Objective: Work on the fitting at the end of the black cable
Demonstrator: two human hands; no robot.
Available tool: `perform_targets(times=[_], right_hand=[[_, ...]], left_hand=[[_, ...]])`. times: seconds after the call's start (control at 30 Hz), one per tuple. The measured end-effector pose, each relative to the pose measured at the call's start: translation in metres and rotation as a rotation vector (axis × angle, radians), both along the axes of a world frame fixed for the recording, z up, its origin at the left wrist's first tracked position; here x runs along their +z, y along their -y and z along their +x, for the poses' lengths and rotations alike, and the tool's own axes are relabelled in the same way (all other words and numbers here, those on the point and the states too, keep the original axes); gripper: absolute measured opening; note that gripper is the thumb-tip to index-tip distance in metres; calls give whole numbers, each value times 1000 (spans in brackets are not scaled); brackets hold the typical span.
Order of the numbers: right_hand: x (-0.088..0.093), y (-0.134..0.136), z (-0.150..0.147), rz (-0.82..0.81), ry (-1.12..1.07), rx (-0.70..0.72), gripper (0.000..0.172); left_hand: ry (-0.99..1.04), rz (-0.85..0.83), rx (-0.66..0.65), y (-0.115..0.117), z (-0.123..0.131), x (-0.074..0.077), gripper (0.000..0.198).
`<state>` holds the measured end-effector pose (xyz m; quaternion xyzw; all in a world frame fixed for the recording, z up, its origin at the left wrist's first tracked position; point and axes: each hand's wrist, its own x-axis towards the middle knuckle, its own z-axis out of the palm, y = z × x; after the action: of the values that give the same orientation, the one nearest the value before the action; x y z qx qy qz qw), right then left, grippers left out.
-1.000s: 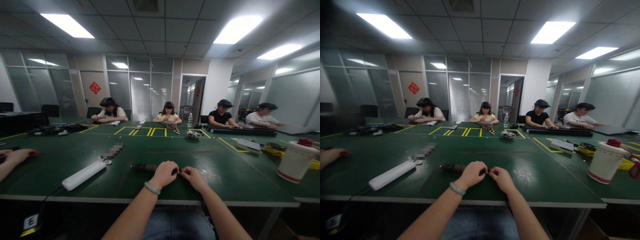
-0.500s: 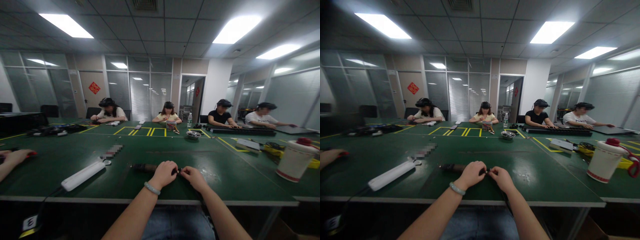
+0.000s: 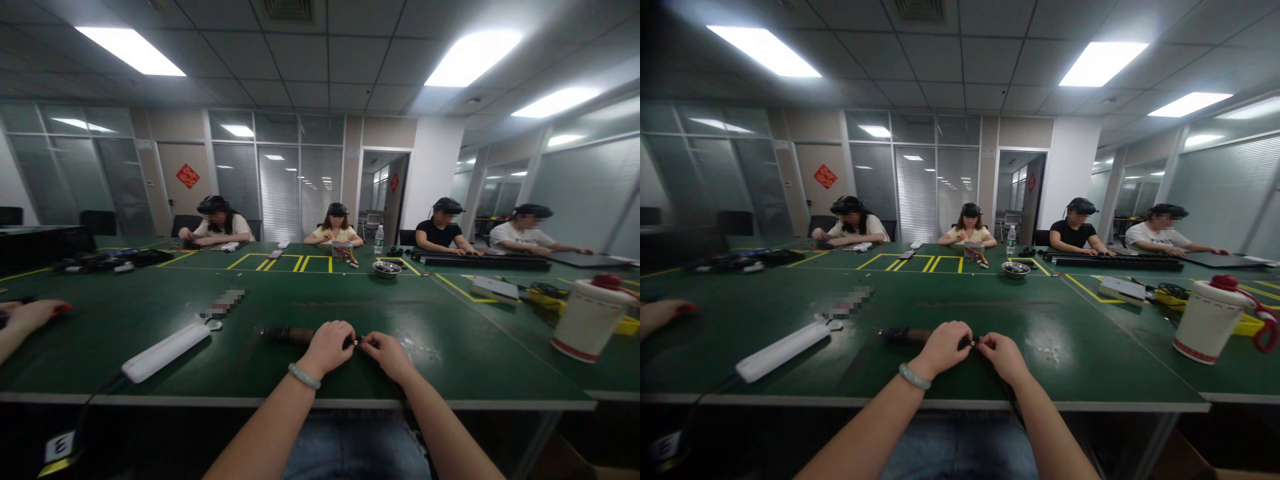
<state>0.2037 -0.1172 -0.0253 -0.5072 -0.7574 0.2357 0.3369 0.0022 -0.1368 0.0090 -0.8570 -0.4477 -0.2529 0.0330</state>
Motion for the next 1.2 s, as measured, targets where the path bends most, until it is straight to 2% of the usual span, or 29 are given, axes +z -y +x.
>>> perform_targets(times=[0.3,0.7,1.2], right_hand=[[-3,-2,0,6,-4,-3,22],[1,0,0,-1,-12,7,19],[2,2,0,2,-14,29,20]], left_hand=[[3,16,-55,3,1,4,10],[-8,32,6,-5,0,-5,11],[-7,6,-28,-9,-2,-8,13]])
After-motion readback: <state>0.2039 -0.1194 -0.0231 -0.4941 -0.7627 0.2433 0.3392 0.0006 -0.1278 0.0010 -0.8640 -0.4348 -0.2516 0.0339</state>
